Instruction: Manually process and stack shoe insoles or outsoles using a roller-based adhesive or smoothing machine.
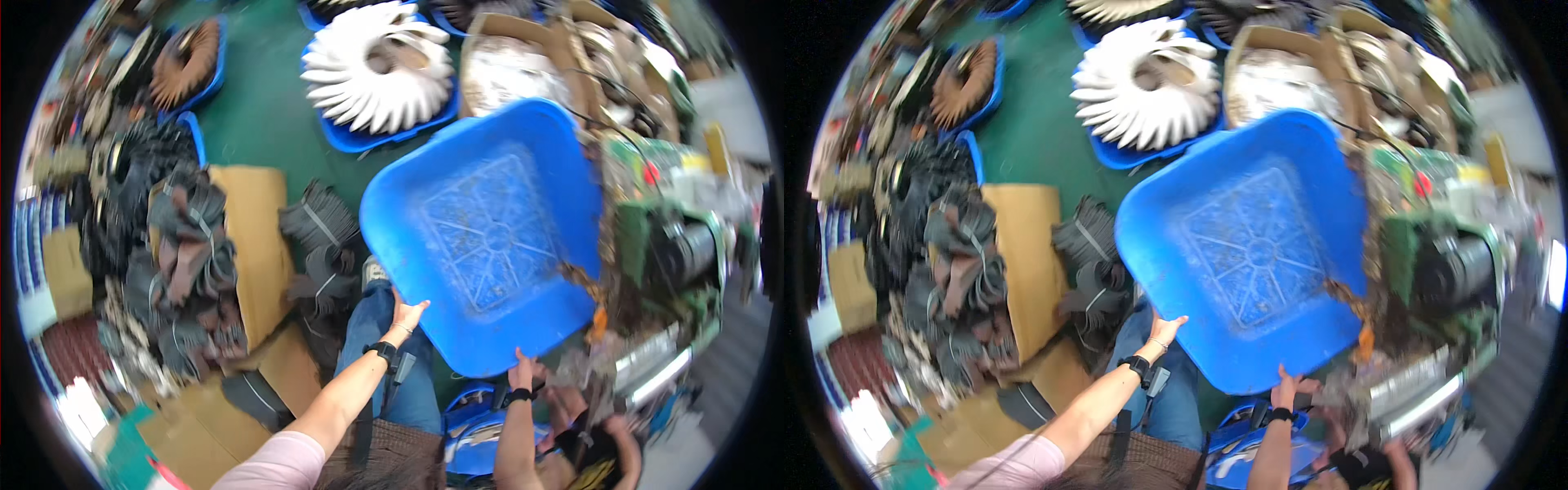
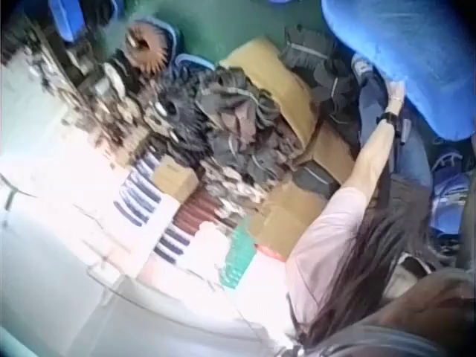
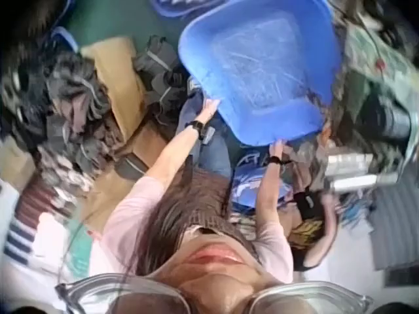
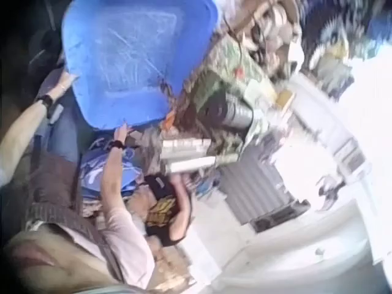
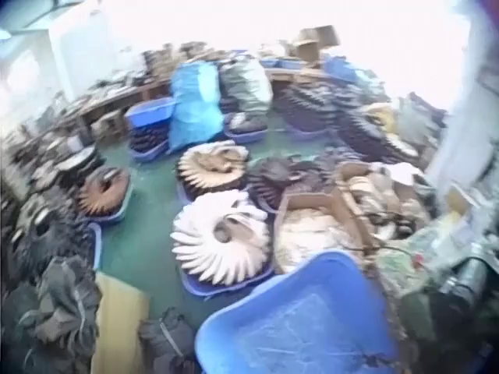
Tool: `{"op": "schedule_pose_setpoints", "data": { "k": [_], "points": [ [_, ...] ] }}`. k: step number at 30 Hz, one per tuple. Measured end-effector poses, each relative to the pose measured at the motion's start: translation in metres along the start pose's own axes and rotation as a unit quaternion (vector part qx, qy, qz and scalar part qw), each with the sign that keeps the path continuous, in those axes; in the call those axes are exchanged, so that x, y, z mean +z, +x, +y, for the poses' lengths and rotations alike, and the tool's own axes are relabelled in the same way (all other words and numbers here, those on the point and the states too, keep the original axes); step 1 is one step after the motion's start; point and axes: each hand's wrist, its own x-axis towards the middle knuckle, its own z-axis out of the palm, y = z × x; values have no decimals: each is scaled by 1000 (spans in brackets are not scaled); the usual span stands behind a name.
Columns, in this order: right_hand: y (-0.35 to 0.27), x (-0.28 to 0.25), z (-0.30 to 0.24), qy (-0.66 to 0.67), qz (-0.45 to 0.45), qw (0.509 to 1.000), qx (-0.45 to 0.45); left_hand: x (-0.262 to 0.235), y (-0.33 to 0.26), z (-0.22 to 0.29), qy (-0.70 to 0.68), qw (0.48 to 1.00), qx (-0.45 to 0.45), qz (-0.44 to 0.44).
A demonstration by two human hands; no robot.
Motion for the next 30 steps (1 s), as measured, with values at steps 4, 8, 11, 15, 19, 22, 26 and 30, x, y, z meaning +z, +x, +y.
{"op": "schedule_pose_setpoints", "data": {
  "k": [4, 8, 11, 15, 19, 22, 26, 30],
  "points": [
    [39, 19, -88, -78, 2, 997, -26, 79, 36, 2, -40, 994, -6, -106],
    [-7, -19, -120, -145, 6, 987, -69, 97, 8, 36, -107, 979, 101, -144],
    [22, -59, -128, -128, -49, 990, -26, 112, 26, 58, -94, 972, 78, -198],
    [15, -44, -140, -108, 15, 989, 104, 98, 28, 89, -50, 956, -2, -289],
    [-13, -13, -150, -69, 87, 972, 209, 80, 18, 61, -60, 957, 95, -268],
    [-40, 16, -157, -29, 141, 950, 276, 30, 18, 40, 62, 917, 17, -394],
    [-77, 94, -157, -293, 173, 881, 330, -61, 2, -17, 222, 830, -30, -511],
    [-80, 160, -173, -631, -12, 721, 286, -52, -67, -158, 254, 801, -104, -532]
  ]
}}
